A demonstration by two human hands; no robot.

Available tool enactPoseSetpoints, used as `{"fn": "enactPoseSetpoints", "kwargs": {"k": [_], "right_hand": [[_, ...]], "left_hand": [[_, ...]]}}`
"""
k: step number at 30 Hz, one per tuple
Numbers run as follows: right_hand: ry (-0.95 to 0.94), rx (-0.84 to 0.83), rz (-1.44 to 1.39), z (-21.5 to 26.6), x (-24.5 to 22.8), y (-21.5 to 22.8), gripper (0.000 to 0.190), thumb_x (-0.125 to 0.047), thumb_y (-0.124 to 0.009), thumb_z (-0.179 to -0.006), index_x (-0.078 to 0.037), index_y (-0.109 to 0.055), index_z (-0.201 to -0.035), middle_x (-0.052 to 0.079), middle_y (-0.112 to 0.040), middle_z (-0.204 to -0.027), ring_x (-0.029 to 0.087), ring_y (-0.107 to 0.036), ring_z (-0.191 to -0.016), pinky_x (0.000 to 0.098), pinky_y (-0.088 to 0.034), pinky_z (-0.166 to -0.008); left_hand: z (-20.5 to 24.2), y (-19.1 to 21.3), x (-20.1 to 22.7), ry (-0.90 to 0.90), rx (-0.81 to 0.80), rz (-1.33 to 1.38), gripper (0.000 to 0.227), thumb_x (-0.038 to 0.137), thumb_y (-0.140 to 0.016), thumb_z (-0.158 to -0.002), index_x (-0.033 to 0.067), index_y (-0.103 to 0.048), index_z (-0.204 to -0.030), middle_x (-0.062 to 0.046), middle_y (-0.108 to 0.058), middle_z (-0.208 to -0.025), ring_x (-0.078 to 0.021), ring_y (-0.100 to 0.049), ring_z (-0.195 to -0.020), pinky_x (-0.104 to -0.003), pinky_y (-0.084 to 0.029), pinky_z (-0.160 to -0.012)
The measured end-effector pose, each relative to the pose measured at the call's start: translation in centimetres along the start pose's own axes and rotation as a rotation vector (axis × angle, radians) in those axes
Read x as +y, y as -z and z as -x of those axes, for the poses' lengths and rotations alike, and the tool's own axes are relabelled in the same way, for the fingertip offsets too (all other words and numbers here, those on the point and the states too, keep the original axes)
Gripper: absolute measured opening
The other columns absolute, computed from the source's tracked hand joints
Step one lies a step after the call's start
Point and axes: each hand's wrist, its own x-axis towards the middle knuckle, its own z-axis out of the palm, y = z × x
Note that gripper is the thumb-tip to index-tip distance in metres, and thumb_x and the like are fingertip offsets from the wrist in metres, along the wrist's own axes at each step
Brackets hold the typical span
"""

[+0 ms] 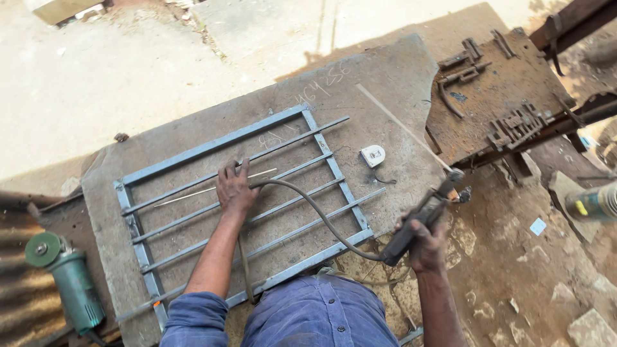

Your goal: The person welds the bars of a small metal frame using a handheld welding electrode holder, applying sparks to various joints.

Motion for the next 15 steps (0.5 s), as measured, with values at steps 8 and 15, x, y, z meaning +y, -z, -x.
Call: {"fn": "enactPoseSetpoints", "kwargs": {"k": [8, 15], "right_hand": [[0.133, -0.074, 0.766, 0.3, 2.2, -6.5, 0.082, -0.018, -0.087, -0.074, -0.010, -0.044, -0.143, 0.014, -0.065, -0.115, 0.029, -0.067, -0.105, 0.0510, -0.056, -0.094], [0.339, -0.182, 1.366, -0.6, 5.7, -11.4, 0.099, -0.021, -0.089, -0.067, -0.019, -0.040, -0.154, 0.017, -0.065, -0.122, 0.035, -0.066, -0.107, 0.0492, -0.054, -0.091]], "left_hand": [[-0.6, -1.8, -0.7, 0.097, -0.219, 0.038, 0.109, 0.066, -0.081, -0.072, 0.0188, -0.035, -0.159, -0.013, -0.034, -0.161, -0.0381, -0.035, -0.139, -0.055, -0.030, -0.113], [-1.2, -1.7, -1.1, 0.093, -0.300, 0.060, 0.122, 0.071, -0.079, -0.069, 0.0169, -0.025, -0.164, -0.015, -0.030, -0.163, -0.0379, -0.033, -0.142, -0.052, -0.030, -0.115]]}}
